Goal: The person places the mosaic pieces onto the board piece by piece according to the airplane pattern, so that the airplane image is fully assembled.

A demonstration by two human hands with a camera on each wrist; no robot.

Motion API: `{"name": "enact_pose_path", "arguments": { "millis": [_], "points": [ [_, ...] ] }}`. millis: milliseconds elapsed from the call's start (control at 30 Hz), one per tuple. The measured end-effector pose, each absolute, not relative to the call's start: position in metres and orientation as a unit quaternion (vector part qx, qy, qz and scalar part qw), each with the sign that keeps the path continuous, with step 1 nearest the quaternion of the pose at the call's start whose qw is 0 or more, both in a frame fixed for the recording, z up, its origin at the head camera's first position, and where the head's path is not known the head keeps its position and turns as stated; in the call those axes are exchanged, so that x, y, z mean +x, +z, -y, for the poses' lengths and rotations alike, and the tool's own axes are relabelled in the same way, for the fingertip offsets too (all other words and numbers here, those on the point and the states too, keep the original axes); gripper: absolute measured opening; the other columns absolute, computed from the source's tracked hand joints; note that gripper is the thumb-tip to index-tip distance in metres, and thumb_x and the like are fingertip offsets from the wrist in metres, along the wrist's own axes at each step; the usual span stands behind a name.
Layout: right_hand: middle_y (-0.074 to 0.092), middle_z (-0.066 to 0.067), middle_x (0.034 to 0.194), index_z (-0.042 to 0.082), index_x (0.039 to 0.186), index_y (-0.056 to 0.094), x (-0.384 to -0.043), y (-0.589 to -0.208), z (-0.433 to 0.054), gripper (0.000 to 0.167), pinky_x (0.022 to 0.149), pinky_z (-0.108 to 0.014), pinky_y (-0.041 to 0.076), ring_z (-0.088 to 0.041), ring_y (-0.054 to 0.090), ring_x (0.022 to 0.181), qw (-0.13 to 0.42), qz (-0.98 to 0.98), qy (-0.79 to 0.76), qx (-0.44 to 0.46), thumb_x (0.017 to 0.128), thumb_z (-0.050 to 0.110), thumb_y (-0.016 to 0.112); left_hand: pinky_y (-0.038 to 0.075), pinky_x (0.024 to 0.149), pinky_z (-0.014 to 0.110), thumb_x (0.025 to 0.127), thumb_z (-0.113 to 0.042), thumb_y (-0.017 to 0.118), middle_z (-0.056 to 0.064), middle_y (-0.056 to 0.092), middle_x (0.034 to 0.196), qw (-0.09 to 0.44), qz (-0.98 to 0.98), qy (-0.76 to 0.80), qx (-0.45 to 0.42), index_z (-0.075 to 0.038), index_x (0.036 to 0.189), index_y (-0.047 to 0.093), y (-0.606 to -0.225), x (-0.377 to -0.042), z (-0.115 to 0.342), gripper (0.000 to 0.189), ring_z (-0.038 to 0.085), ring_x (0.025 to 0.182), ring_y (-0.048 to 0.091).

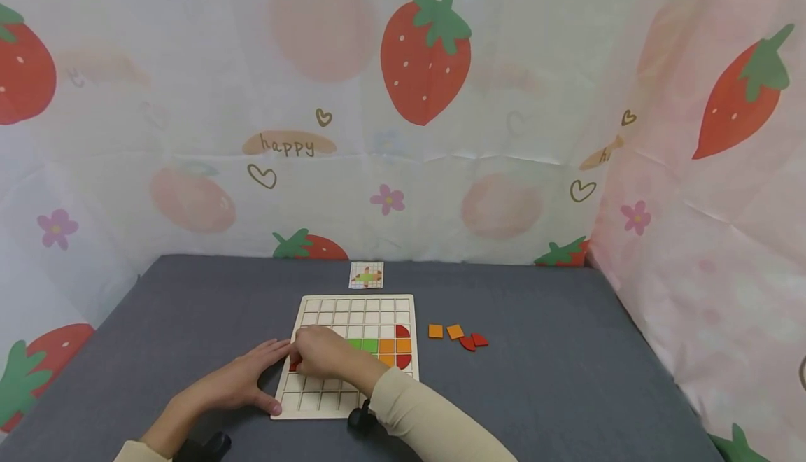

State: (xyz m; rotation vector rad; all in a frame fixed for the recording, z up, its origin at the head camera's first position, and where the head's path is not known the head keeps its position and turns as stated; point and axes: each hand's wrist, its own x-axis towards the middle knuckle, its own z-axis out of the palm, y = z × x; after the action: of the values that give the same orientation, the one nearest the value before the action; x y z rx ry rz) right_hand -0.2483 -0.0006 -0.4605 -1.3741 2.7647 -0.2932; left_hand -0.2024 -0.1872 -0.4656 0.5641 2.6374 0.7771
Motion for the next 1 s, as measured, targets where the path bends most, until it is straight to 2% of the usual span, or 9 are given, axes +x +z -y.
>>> {"name": "enact_pose_path", "arguments": {
  "millis": [167, 400, 600, 1000],
  "points": [
    [0.065, 0.008, 0.086, 0.017, 0.089, 0.078, -0.248, -0.459, 0.0, 0.008, 0.069, -0.012, 0.042, -0.001, 0.054, 0.076, 0.028, -0.888, -0.1, -0.449, 0.084, 0.016, 0.073, 0.025, 0.104, 0.073, 0.064, -0.038, 0.087, 0.023, 0.036, 0.154, 0.168, -0.926, 0.274, 0.198, 0.005, 0.146, 0.038, -0.467, -0.202, 0.188, 0.104, 0.049, 0.144, 0.024],
    [0.069, 0.003, 0.097, 0.013, 0.102, 0.077, -0.254, -0.447, -0.007, 0.018, 0.075, -0.013, 0.048, -0.004, 0.062, 0.085, 0.055, -0.892, -0.146, -0.424, 0.087, 0.017, 0.071, 0.023, 0.104, 0.074, 0.064, -0.038, 0.087, 0.022, 0.034, 0.155, 0.171, -0.925, 0.277, 0.195, 0.002, 0.148, 0.037, -0.467, -0.202, 0.187, 0.105, 0.05, 0.144, 0.023],
    [0.069, 0.001, 0.097, 0.011, 0.103, 0.077, -0.26, -0.442, -0.021, 0.018, 0.073, -0.014, 0.048, -0.005, 0.062, 0.084, 0.064, -0.893, -0.176, -0.409, 0.088, 0.016, 0.069, 0.024, 0.104, 0.074, 0.064, -0.037, 0.088, 0.023, 0.036, 0.154, 0.166, -0.928, 0.27, 0.195, 0.004, 0.146, 0.039, -0.467, -0.202, 0.187, 0.104, 0.049, 0.144, 0.024],
    [0.068, -0.003, 0.1, 0.006, 0.106, 0.075, -0.274, -0.429, -0.056, 0.019, 0.08, -0.025, 0.051, -0.016, 0.062, 0.092, 0.075, -0.895, -0.245, -0.366, 0.091, 0.016, 0.067, 0.024, 0.106, 0.072, 0.063, -0.035, 0.088, 0.024, 0.038, 0.152, 0.159, -0.93, 0.269, 0.195, 0.006, 0.144, 0.04, -0.467, -0.201, 0.186, 0.103, 0.05, 0.143, 0.025]
  ]
}}
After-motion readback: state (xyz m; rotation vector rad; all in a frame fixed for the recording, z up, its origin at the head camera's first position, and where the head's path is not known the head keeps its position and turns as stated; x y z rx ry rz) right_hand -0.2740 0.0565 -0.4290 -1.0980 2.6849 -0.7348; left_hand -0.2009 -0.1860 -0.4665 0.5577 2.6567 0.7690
